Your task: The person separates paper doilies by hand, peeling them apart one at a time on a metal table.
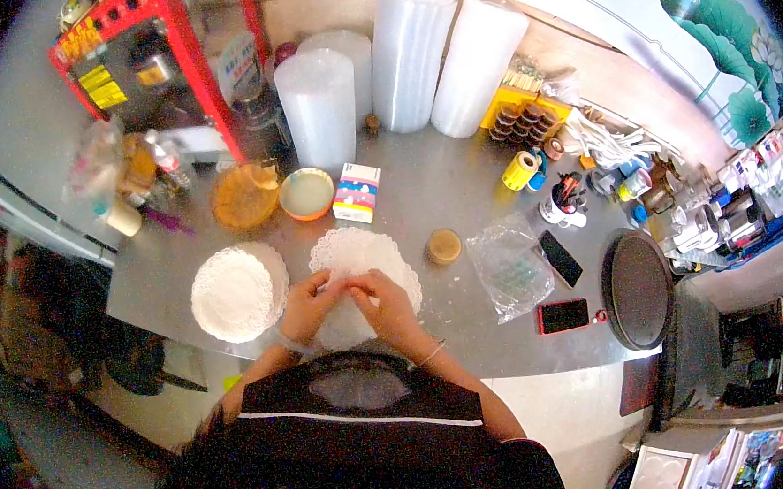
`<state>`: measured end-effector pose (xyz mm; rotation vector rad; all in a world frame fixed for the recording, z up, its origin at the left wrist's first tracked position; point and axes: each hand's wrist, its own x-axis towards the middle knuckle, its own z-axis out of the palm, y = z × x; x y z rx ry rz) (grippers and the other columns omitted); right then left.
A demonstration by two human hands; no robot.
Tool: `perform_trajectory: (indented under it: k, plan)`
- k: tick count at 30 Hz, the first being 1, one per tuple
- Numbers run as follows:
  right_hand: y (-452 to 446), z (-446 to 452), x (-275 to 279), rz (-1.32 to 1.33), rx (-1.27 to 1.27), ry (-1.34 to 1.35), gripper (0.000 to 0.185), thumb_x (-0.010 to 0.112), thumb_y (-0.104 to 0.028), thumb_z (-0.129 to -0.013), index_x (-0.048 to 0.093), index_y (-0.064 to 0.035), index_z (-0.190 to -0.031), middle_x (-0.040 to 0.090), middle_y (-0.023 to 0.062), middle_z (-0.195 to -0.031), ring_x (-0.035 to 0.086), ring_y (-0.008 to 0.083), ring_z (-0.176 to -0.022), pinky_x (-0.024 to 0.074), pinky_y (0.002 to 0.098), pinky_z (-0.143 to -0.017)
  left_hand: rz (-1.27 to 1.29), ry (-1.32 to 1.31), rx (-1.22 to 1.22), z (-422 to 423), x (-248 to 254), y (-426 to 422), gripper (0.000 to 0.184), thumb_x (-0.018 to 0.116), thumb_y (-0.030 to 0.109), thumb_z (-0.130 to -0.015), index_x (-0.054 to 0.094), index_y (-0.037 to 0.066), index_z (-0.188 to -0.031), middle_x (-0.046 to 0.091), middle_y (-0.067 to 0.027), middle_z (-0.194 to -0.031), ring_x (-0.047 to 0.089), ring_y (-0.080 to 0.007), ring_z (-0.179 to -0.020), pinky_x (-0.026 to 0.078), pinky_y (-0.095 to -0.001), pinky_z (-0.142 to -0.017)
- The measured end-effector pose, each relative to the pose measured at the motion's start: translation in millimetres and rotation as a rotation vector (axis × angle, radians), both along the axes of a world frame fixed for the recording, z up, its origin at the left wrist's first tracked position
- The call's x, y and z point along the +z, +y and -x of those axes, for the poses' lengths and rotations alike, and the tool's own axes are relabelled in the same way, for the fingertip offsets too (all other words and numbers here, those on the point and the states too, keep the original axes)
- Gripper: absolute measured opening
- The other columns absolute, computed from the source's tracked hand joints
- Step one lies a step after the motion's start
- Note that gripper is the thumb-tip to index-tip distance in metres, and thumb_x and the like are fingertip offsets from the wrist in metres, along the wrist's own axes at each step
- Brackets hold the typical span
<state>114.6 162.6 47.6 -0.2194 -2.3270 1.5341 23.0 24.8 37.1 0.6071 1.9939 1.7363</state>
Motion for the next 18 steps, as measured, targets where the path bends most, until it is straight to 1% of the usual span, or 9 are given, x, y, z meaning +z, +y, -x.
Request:
perform_trajectory:
  k: [3, 6, 7, 9, 10, 12, 15, 16, 18]
  plan:
    - [8, -7, 0, 0.051, -0.199, -0.171, 0.015, 0.063, -0.011, -0.084, 0.063, -0.0027, -0.097, 0.061, 0.0096, -0.088, 0.058, 0.0169, -0.075, 0.0467, 0.0289, -0.067, 0.044, -0.094, 0.206, 8, -5, -2, 0.025, 0.065, 0.017, -0.084, 0.065, -0.003, -0.100, 0.063, 0.0012, -0.077, 0.052, -0.0048, -0.067, 0.044, -0.0226, -0.058]
    - [22, -13, -8, 0.180, -0.288, -0.104, 0.015, 0.063, -0.009, -0.085, 0.063, -0.0002, -0.097, 0.056, 0.0002, -0.082, 0.053, 0.0074, -0.075, 0.0427, 0.0202, -0.067, 0.029, -0.156, 0.173, 22, 16, -16, 0.021, 0.064, 0.014, -0.085, 0.066, -0.003, -0.098, 0.063, 0.0018, -0.077, 0.052, -0.0043, -0.066, 0.044, -0.0215, -0.057]
    - [23, -15, -4, 0.170, -0.293, -0.089, 0.016, 0.063, -0.010, -0.085, 0.063, -0.0008, -0.098, 0.058, -0.0006, -0.084, 0.053, 0.0068, -0.076, 0.0422, 0.0195, -0.067, -0.041, -0.168, 0.178, 21, 18, -16, 0.021, 0.064, 0.013, -0.086, 0.066, -0.003, -0.098, 0.063, 0.0019, -0.077, 0.052, -0.0039, -0.066, 0.044, -0.0212, -0.057]
    - [19, -14, 13, 0.105, -0.256, -0.096, 0.017, 0.063, -0.012, -0.086, 0.063, -0.0004, -0.098, 0.060, 0.0034, -0.087, 0.058, 0.0104, -0.079, 0.0463, 0.0233, -0.067, -0.178, -0.192, 0.182, 18, 20, -13, 0.020, 0.064, 0.013, -0.086, 0.066, -0.003, -0.098, 0.063, 0.0022, -0.078, 0.052, -0.0032, -0.066, 0.044, -0.0205, -0.057]
    - [17, -12, 20, 0.073, -0.239, -0.100, 0.017, 0.063, -0.013, -0.086, 0.063, -0.0002, -0.097, 0.061, 0.0054, -0.088, 0.060, 0.0122, -0.081, 0.0484, 0.0252, -0.067, -0.149, -0.142, 0.172, 14, 21, -11, 0.021, 0.064, 0.013, -0.086, 0.066, -0.002, -0.100, 0.064, 0.0019, -0.080, 0.053, -0.0037, -0.068, 0.045, -0.0206, -0.059]
    - [6, -2, 23, 0.312, -0.229, -0.083, 0.020, 0.062, -0.014, -0.087, 0.062, 0.0023, -0.098, 0.061, 0.0072, -0.090, 0.061, 0.0132, -0.083, 0.0505, 0.0257, -0.068, -0.092, -0.038, 0.152, 5, 21, -5, 0.023, 0.065, 0.014, -0.086, 0.065, -0.001, -0.103, 0.066, 0.0012, -0.083, 0.055, -0.0046, -0.070, 0.046, -0.0207, -0.061]
    - [2, 15, 12, 0.554, -0.232, -0.078, 0.024, 0.061, -0.017, -0.088, 0.060, 0.0051, -0.098, 0.061, 0.0097, -0.091, 0.061, 0.0146, -0.083, 0.0537, 0.0268, -0.070, 0.072, 0.578, -0.057, 0, 27, -3, 0.026, 0.066, 0.011, -0.084, 0.065, 0.004, -0.108, 0.067, -0.0022, -0.094, 0.059, -0.0083, -0.084, 0.048, -0.0222, -0.068]
    - [3, 19, 7, 0.613, -0.236, -0.081, 0.025, 0.061, -0.018, -0.089, 0.060, 0.0059, -0.097, 0.062, 0.0105, -0.091, 0.061, 0.0151, -0.083, 0.0547, 0.0272, -0.070, 0.062, 0.506, -0.075, -4, 36, -3, 0.027, 0.066, 0.010, -0.083, 0.064, 0.004, -0.110, 0.067, -0.0031, -0.097, 0.059, -0.0096, -0.087, 0.049, -0.0236, -0.069]
    - [10, 18, 4, 0.557, -0.199, -0.169, 0.024, 0.061, -0.018, -0.088, 0.060, 0.0053, -0.095, 0.062, 0.0094, -0.088, 0.061, 0.0147, -0.083, 0.0552, 0.0279, -0.071, 0.040, 0.364, -0.108, -10, 55, -5, 0.031, 0.066, 0.009, -0.083, 0.062, 0.004, -0.114, 0.065, -0.0048, -0.104, 0.059, -0.0121, -0.092, 0.050, -0.0264, -0.073]
